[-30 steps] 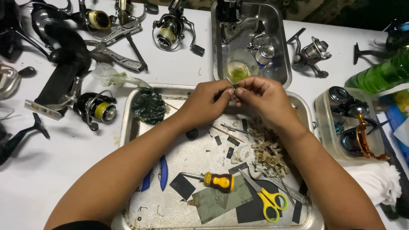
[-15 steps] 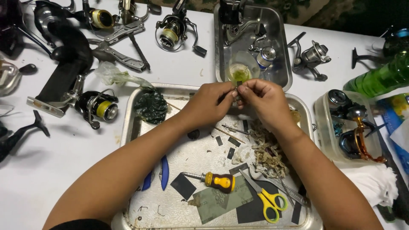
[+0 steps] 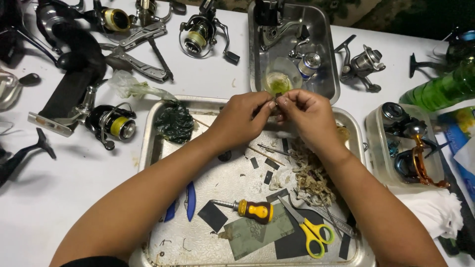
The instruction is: Repairing a fishing reel by cutting a small piece of material and cleaning/assembling internal components.
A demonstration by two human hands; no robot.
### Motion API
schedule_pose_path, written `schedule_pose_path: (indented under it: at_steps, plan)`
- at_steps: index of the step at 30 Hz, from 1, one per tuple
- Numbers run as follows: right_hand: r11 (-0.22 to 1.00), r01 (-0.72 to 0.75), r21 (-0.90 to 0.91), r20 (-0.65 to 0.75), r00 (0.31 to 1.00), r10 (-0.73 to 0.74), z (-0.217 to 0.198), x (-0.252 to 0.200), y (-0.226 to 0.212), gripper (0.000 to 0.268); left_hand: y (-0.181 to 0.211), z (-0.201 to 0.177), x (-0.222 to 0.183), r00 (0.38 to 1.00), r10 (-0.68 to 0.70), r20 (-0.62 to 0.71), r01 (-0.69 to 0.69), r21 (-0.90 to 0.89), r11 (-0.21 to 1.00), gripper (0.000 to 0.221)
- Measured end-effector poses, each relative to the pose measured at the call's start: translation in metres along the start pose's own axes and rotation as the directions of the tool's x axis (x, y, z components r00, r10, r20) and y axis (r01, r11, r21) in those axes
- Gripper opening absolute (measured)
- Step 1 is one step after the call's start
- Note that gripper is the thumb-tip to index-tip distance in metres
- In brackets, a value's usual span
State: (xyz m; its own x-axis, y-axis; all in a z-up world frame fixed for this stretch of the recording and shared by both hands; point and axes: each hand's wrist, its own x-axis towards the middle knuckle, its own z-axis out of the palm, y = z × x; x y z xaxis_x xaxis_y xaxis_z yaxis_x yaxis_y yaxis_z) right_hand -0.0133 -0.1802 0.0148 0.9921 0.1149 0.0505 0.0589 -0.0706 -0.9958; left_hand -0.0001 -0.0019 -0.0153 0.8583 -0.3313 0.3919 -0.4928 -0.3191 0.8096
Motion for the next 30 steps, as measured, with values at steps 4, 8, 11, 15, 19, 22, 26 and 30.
schedule_pose_path:
  at_steps: [4,8,11,15,19,22,26,30]
  plan:
    - [0.999,-0.004,-0.038,0.001,1.000,0.004,0.002,-0.003,0.000,0.010,0.000,0.001,-0.003,1.000,0.001,-0.031,0.000,0.033,0.999,0.016]
    - [1.000,-0.023,-0.019,0.005,1.000,0.023,-0.001,0.001,0.005,0.010,-0.001,0.002,-0.003,0.996,-0.045,-0.080,0.044,-0.010,0.999,0.014]
    - [1.000,-0.015,-0.007,-0.044,0.999,0.014,-0.011,0.006,0.007,0.011,-0.003,0.000,-0.001,0.993,-0.068,-0.096,0.068,-0.003,0.998,0.014]
    - [0.995,-0.026,0.095,-0.088,0.995,0.034,-0.022,0.014,0.018,0.015,-0.005,-0.003,-0.001,0.989,-0.096,-0.113,0.095,-0.015,0.995,0.015]
    - [0.992,-0.068,0.105,-0.047,0.996,0.073,-0.012,0.008,0.012,0.017,-0.004,-0.001,-0.001,0.991,-0.109,-0.083,0.108,-0.020,0.994,0.014]
    - [0.989,-0.125,0.072,-0.002,0.992,0.126,-0.002,0.002,-0.002,0.024,-0.002,0.000,-0.002,0.992,-0.112,-0.061,0.111,-0.009,0.994,0.014]
    - [0.989,-0.131,0.067,-0.034,0.991,0.133,-0.002,0.001,0.000,0.017,0.010,-0.001,-0.002,0.991,-0.128,-0.039,0.126,-0.061,0.990,0.015]
    - [0.991,-0.112,0.068,-0.019,0.993,0.114,-0.002,0.001,0.004,0.013,0.004,0.003,-0.004,0.990,-0.140,0.019,0.141,-0.038,0.989,0.020]
